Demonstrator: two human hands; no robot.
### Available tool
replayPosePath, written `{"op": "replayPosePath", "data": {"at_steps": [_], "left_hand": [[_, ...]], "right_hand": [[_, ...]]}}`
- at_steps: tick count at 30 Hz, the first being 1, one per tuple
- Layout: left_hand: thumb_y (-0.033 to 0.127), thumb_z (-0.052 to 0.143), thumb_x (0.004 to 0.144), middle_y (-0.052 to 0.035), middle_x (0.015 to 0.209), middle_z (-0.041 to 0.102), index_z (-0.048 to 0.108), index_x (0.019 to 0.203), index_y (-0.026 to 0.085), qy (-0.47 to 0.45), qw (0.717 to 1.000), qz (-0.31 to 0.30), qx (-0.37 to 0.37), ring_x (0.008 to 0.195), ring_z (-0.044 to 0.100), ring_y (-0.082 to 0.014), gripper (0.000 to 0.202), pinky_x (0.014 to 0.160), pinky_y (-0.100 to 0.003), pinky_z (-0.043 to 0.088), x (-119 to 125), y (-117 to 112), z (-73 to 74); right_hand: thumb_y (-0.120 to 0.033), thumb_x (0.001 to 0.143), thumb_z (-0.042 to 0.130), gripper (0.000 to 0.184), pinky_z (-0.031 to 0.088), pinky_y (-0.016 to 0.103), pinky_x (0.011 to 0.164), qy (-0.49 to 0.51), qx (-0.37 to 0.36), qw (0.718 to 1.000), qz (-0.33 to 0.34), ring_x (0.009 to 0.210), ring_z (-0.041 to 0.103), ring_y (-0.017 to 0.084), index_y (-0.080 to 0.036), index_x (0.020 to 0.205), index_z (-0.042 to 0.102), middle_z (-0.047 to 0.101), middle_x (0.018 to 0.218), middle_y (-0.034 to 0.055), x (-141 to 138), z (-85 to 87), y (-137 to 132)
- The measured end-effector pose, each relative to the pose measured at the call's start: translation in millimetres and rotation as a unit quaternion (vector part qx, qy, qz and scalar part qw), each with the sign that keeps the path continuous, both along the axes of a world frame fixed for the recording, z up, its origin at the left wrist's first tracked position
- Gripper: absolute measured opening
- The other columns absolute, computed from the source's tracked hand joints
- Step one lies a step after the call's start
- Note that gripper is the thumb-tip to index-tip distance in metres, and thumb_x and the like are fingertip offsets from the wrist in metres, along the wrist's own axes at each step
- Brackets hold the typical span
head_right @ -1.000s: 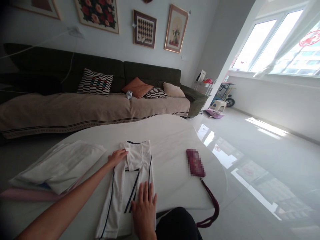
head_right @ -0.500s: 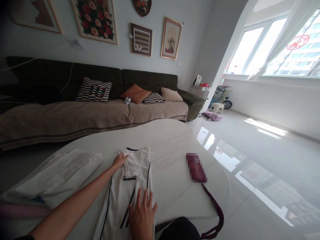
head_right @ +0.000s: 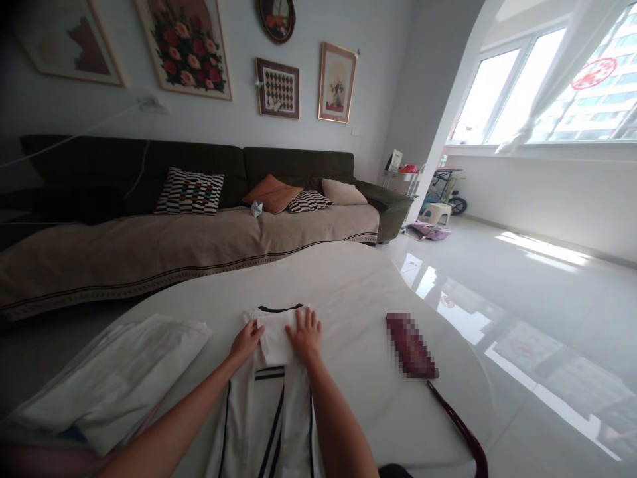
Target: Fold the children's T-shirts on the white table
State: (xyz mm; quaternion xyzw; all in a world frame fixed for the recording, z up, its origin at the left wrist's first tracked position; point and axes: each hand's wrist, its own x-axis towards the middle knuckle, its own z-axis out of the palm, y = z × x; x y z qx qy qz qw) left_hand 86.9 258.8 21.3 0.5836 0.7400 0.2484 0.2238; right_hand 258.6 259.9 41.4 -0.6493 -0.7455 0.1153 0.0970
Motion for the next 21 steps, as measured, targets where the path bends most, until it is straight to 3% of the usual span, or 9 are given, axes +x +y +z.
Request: {"op": "replayPosePath", "data": {"at_steps": [3,5,8,11,13,16,21], "left_hand": [[0.033,0.042,0.084,-0.0037,0.098,0.066,0.05,0.108,0.02,0.003,1.0,0.001,0.003,0.089,0.062,-0.0145,0.029,0.073,-0.022,0.044,1,3,3.7],[0.028,0.04,0.084,-0.0084,0.108,0.062,0.044,0.119,0.016,0.013,1.0,0.012,0.018,0.098,0.058,-0.0161,0.037,0.081,-0.025,0.043,5,1,9.4],[0.025,0.038,0.084,-0.0118,0.136,0.038,0.032,0.131,0.015,0.067,0.994,-0.021,0.084,0.125,0.034,-0.0194,0.049,0.1,-0.032,0.029,13,-6,14.1],[0.039,0.042,0.083,-0.0077,0.142,0.028,0.039,0.13,0.023,0.161,0.974,-0.111,0.112,0.132,0.016,-0.0294,0.05,0.104,-0.045,0.019,17,-13,7.0],[0.05,0.041,0.081,-0.0068,0.142,0.029,0.042,0.128,0.028,0.198,0.967,-0.125,0.102,0.131,0.015,-0.0344,0.053,0.102,-0.049,0.019,16,-14,-1.8],[0.056,0.035,0.081,-0.0055,0.143,0.027,0.039,0.13,0.031,0.217,0.964,-0.111,0.105,0.131,0.014,-0.0344,0.055,0.102,-0.049,0.018,15,-12,-12.0],[0.056,0.035,0.08,-0.0037,0.144,0.026,0.036,0.131,0.033,0.222,0.965,-0.108,0.088,0.131,0.014,-0.033,0.056,0.102,-0.048,0.017,15,-13,-7.4]], "right_hand": [[-0.051,0.088,0.024,0.063,0.013,0.047,0.101,0.001,0.004,0.999,-0.046,0.133,0.008,0.026,-0.015,0.139,0.017,0.012,0.145,0.0147,5,-6.2,4],[-0.051,0.087,0.025,0.064,0.008,0.049,0.102,0.0,0.014,0.998,-0.063,0.133,0.004,0.027,-0.014,0.139,0.018,0.01,0.146,0.015,1,-4.1,5],[-0.05,0.087,0.029,0.063,0.003,0.049,0.102,-0.005,0.048,0.999,-0.021,0.133,-0.002,0.024,-0.02,0.14,0.015,0.004,0.147,0.0091,-8,-0.1,4],[-0.053,0.086,0.029,0.062,0.007,0.046,0.103,-0.004,0.038,0.999,0.036,0.133,0.001,0.023,-0.025,0.139,0.016,0.009,0.147,0.0048,-11,-4.0,0],[-0.056,0.085,0.027,0.065,0.009,0.047,0.102,-0.006,0.021,1.0,0.022,0.133,0.003,0.023,-0.023,0.139,0.015,0.013,0.146,0.0061,-10,-9.7,-2],[-0.057,0.084,0.026,0.066,0.008,0.048,0.102,-0.011,0.026,1.0,0.003,0.133,0.001,0.024,-0.022,0.14,0.014,0.013,0.146,0.0068,-8,-14.3,0],[-0.055,0.086,0.024,0.064,0.008,0.051,0.101,0.0,-0.021,1.0,0.007,0.133,-0.001,0.025,-0.022,0.14,0.012,0.009,0.147,0.0076,-10,0.9,-2]]}}
